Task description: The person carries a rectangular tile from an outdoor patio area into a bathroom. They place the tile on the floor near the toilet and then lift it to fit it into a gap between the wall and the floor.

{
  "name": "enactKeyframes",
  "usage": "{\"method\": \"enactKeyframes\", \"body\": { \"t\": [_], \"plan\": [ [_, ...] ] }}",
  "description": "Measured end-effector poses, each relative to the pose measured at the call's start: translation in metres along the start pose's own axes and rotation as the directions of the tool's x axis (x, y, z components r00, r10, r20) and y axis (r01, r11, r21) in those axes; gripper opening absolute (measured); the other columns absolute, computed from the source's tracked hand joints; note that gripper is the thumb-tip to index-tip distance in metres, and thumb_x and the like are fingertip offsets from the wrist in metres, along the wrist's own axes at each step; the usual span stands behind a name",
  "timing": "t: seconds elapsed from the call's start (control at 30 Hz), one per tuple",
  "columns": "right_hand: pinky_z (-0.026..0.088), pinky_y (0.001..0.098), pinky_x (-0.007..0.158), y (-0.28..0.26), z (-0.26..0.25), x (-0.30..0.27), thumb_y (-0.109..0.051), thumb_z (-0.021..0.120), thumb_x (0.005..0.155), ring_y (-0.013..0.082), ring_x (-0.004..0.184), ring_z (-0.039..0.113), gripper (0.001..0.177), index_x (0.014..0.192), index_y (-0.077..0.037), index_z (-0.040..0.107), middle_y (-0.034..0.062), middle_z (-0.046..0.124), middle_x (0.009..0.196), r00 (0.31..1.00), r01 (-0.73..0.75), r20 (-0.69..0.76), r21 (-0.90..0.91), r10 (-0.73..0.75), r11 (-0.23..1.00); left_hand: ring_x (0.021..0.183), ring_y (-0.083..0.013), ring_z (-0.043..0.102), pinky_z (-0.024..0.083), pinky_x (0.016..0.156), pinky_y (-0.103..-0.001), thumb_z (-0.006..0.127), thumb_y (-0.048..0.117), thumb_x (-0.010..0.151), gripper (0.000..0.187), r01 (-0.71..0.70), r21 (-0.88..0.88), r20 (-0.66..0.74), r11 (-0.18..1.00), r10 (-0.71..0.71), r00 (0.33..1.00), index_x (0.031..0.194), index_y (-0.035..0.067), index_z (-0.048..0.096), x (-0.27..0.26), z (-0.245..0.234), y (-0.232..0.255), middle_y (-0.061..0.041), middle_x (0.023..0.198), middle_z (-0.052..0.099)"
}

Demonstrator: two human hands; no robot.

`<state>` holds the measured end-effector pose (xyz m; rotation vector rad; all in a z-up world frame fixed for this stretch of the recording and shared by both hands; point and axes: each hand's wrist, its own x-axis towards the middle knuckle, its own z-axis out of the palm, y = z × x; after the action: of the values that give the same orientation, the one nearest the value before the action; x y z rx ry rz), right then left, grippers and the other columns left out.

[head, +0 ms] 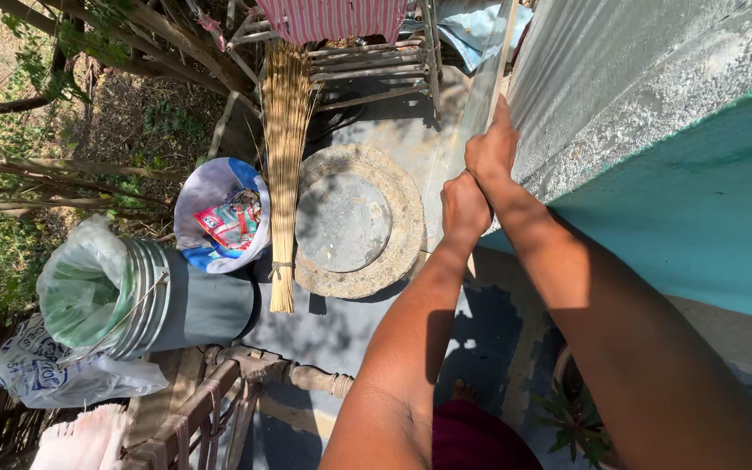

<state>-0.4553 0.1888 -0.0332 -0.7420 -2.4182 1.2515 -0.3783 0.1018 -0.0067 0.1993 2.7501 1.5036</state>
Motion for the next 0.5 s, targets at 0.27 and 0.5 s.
{"method": "enactKeyframes", "body": {
  "t": [0.27,0.5],
  "plan": [
    [0.050,0.0575,0.089,-0.007,0.008,0.002,0.001,0.063,0.087,0.0513,0.097,0.067,0.080,0.158,-0.002,0.026,0.0320,0.070,0.103,0.990,0.139,0.045,-0.145,-0.134,0.980,0.086,-0.0507,0.069,0.055,0.078,-0.055,0.066,0.012,0.087,0.018,0.035,-0.041,-0.002,0.999,-0.035,0.999,0.088,-0.006,0.070,0.009,-0.012,-0.003,-0.033,0.084,0.069],
    [0.051,0.0594,0.084,-0.022,-0.009,-0.008,-0.007,0.058,0.092,0.0524,0.089,0.067,0.084,0.163,0.000,0.013,0.0329,0.068,0.091,0.982,0.034,0.189,-0.252,0.015,0.967,0.088,-0.0488,0.070,0.056,0.078,-0.053,0.070,0.014,0.082,0.019,0.060,-0.042,-0.009,0.997,-0.060,0.998,0.092,-0.002,0.072,0.008,-0.021,0.009,-0.030,0.086,0.071]
  ]
}}
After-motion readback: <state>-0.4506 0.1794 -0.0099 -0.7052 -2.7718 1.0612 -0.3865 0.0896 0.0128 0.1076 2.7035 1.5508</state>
